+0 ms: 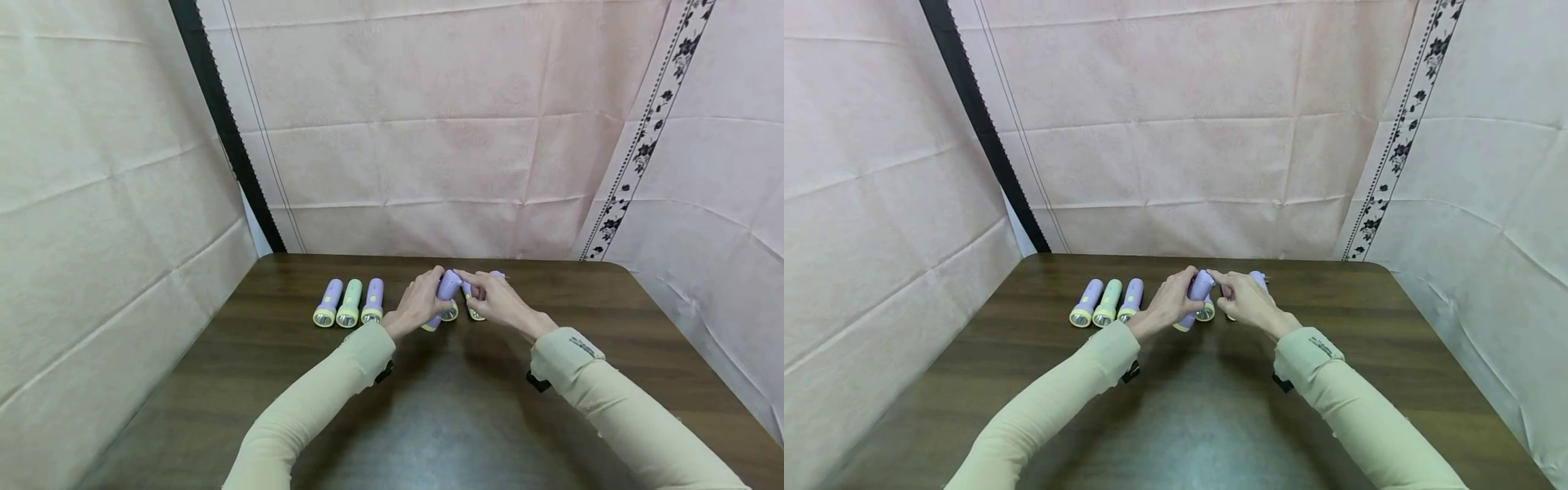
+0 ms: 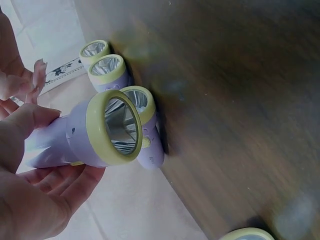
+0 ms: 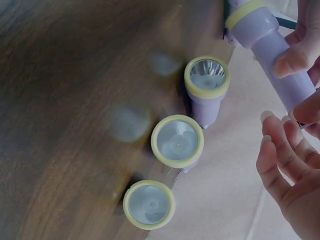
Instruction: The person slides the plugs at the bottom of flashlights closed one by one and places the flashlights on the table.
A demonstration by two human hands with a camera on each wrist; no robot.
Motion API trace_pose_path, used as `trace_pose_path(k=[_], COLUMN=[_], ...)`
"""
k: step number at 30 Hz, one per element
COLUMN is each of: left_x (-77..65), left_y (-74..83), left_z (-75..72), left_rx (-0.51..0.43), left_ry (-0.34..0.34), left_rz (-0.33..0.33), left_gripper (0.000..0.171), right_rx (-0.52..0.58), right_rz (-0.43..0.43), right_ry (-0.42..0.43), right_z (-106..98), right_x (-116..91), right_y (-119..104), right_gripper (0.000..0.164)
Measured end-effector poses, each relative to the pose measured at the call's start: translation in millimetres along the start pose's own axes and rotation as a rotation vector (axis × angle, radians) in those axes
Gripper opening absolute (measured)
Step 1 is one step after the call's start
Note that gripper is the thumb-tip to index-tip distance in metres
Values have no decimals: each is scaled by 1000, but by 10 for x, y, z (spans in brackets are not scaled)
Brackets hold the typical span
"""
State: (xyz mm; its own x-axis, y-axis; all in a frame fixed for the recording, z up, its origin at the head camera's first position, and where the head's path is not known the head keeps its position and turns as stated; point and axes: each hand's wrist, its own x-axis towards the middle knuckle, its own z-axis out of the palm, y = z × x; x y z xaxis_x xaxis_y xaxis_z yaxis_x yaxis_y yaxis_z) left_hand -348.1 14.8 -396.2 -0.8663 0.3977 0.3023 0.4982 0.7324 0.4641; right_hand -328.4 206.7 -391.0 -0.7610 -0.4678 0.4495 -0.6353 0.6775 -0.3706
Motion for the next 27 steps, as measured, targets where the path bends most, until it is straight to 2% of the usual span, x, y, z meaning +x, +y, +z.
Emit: trace_pose_path(k=[9, 12, 17, 20, 24, 27], left_x=[18, 55, 147, 190, 233, 295], left_y=[0, -43, -233, -383, -539, -660], left_z=[0, -42, -134, -170, -179, -119], left_rx=[8, 40, 157, 239, 312, 363], left_ry=[-28, -24, 1, -17, -34, -22], left_rz=[-13, -44, -159, -213, -240, -227], left_gripper=[49, 54, 64, 63, 59, 57], right_rx=[53, 33, 23, 27, 24, 22], right_rz=[33, 66, 135, 146, 139, 144], right_ry=[-26, -44, -68, -71, -63, -51], right_z=[-1, -30, -82, -85, -67, -60], right_x=[16, 22, 6, -18, -47, -55], right_y=[13, -3, -13, 11, 49, 61], right_gripper=[60, 63, 65, 63, 59, 55])
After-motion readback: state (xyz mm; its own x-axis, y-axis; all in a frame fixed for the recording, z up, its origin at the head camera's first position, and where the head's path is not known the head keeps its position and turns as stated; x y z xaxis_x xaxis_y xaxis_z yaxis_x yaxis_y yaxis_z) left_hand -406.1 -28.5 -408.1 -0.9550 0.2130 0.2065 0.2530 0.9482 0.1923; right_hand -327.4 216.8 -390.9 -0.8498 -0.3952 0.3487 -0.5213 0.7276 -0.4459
